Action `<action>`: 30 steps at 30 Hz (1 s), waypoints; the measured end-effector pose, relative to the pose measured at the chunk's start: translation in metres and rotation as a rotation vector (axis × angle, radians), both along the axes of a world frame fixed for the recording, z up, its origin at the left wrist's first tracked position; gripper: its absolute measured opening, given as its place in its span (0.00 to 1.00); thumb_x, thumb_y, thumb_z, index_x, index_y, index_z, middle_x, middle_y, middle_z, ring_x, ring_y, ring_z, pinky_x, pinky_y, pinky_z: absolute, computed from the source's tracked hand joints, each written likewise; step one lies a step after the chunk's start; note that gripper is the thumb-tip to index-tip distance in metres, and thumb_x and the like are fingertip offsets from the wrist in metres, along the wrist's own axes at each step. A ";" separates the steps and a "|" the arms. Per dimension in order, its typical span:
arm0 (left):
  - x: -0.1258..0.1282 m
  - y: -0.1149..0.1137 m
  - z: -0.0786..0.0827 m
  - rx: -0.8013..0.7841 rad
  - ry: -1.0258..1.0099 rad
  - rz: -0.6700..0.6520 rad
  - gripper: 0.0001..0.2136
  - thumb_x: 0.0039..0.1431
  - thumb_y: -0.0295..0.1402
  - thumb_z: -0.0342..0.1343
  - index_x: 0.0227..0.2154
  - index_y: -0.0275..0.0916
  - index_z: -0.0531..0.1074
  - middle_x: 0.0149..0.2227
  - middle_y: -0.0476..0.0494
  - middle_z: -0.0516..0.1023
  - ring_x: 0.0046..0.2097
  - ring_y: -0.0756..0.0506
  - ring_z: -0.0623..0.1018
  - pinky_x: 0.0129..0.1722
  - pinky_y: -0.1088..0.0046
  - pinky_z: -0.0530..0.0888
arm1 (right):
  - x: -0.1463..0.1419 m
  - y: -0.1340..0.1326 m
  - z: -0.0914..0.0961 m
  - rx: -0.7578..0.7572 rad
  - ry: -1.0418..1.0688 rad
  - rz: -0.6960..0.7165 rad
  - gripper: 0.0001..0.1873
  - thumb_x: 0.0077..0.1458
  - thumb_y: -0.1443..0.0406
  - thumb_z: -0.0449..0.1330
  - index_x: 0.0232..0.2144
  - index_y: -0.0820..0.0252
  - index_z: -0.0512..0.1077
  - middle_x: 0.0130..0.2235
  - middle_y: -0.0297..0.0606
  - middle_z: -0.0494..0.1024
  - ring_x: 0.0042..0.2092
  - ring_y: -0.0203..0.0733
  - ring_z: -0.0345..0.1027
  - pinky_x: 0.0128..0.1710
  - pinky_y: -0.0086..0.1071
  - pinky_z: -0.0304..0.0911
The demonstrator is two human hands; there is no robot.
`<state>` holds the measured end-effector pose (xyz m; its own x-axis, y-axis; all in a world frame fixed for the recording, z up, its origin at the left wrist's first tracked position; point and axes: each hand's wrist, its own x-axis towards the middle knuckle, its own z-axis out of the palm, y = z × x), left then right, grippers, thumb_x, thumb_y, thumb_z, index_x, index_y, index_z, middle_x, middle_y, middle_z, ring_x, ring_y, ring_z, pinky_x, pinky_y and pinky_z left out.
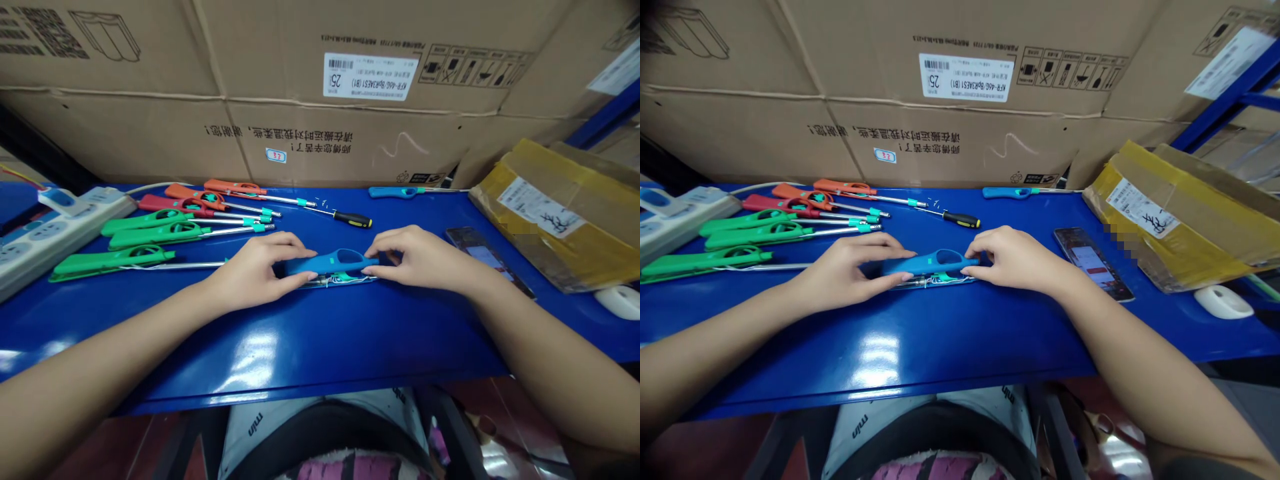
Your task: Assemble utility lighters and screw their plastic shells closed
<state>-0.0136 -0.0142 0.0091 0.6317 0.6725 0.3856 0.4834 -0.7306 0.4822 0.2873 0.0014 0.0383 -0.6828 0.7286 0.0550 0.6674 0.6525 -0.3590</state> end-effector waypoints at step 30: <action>-0.001 -0.003 -0.003 0.188 0.257 -0.128 0.15 0.69 0.37 0.54 0.50 0.33 0.78 0.44 0.38 0.81 0.45 0.42 0.80 0.46 0.63 0.79 | -0.006 -0.014 0.005 0.194 -0.279 0.075 0.10 0.60 0.58 0.65 0.30 0.58 0.76 0.35 0.34 0.80 0.35 0.40 0.72 0.31 0.32 0.51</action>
